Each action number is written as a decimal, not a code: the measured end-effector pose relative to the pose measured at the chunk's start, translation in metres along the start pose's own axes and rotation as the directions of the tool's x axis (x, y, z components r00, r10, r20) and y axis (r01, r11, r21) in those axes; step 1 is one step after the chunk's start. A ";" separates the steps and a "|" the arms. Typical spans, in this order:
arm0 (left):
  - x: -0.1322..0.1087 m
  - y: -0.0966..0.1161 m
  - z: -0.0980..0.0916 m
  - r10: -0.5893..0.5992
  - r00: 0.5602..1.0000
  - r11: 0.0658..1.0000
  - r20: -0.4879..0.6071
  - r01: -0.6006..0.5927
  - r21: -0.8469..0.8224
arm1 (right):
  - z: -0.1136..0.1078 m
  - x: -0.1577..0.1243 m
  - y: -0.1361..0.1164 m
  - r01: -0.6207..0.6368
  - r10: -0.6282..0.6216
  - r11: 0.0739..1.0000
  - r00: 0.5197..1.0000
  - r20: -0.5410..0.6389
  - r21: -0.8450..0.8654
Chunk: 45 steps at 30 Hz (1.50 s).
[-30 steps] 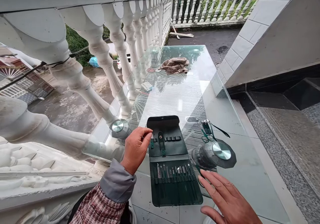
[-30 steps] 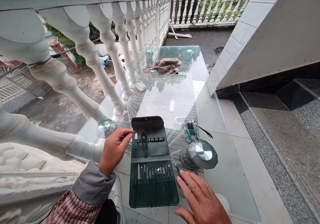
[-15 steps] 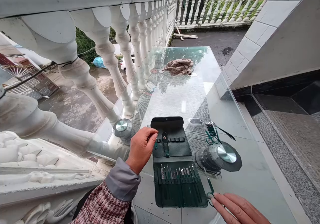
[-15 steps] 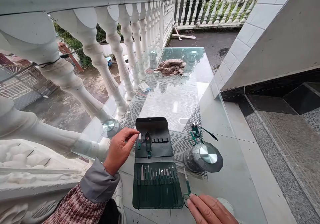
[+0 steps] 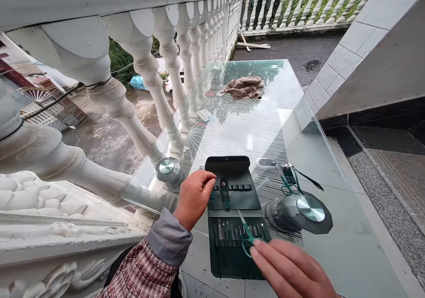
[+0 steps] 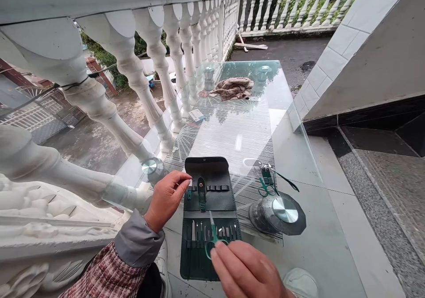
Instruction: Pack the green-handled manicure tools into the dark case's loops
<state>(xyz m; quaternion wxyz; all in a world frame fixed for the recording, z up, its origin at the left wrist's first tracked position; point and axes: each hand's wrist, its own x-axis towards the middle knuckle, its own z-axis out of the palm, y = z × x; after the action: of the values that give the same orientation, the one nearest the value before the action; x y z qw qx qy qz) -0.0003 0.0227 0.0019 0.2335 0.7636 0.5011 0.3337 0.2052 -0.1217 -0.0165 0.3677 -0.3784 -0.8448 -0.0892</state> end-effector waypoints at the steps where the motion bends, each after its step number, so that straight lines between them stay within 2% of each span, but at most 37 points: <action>1: 0.000 -0.001 0.000 -0.008 1.000 1.000 0.016 0.008 0.014 | 0.008 0.008 0.001 0.068 -0.067 0.998 0.998 -0.019 0.018; 4: 0.000 -0.002 -0.002 -0.041 0.992 0.991 0.121 0.026 0.128 | 0.026 0.031 0.004 0.053 -0.051 0.998 0.996 -0.070 0.035; 8: -0.003 -0.004 -0.005 -0.107 0.950 0.917 0.292 -0.019 0.398 | 0.042 0.051 0.005 0.088 -0.086 0.996 0.992 -0.092 0.017; 11: -0.007 -0.004 -0.007 -0.142 0.928 0.867 0.344 -0.051 0.496 | 0.052 0.055 0.005 0.083 -0.083 0.997 0.993 -0.082 -0.008; 17: -0.010 -0.006 -0.009 -0.121 0.921 0.856 0.370 -0.092 0.508 | 0.063 0.051 0.008 0.116 -0.117 0.992 0.993 -0.026 -0.042; 24: -0.010 -0.008 -0.007 -0.115 0.921 0.850 0.372 -0.103 0.517 | 0.069 0.051 0.006 0.100 -0.101 0.994 0.995 -0.025 -0.051; 31: -0.009 -0.007 -0.007 -0.125 0.916 0.846 0.382 -0.103 0.523 | 0.077 0.052 0.007 -0.038 0.039 0.998 0.999 0.012 -0.046; 39: -0.008 -0.007 -0.006 -0.161 0.901 0.842 0.403 -0.088 0.533 | 0.085 0.058 0.007 -0.099 0.099 0.995 0.994 0.045 -0.001; 43: -0.008 -0.006 -0.006 -0.155 0.900 0.838 0.407 -0.098 0.536 | 0.087 0.060 0.011 -0.195 0.190 0.979 0.978 0.088 0.057; 45: -0.008 -0.006 -0.007 -0.147 0.900 0.840 0.411 -0.106 0.533 | 0.087 0.061 0.017 -0.268 0.265 0.961 0.963 0.049 0.061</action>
<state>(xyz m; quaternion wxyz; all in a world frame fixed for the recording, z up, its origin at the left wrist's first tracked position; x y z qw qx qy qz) -0.0112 0.0182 0.0001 0.1172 0.8473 0.5180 -0.0038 0.1419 -0.0379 -0.0390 0.3716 -0.4780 -0.7959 -0.0028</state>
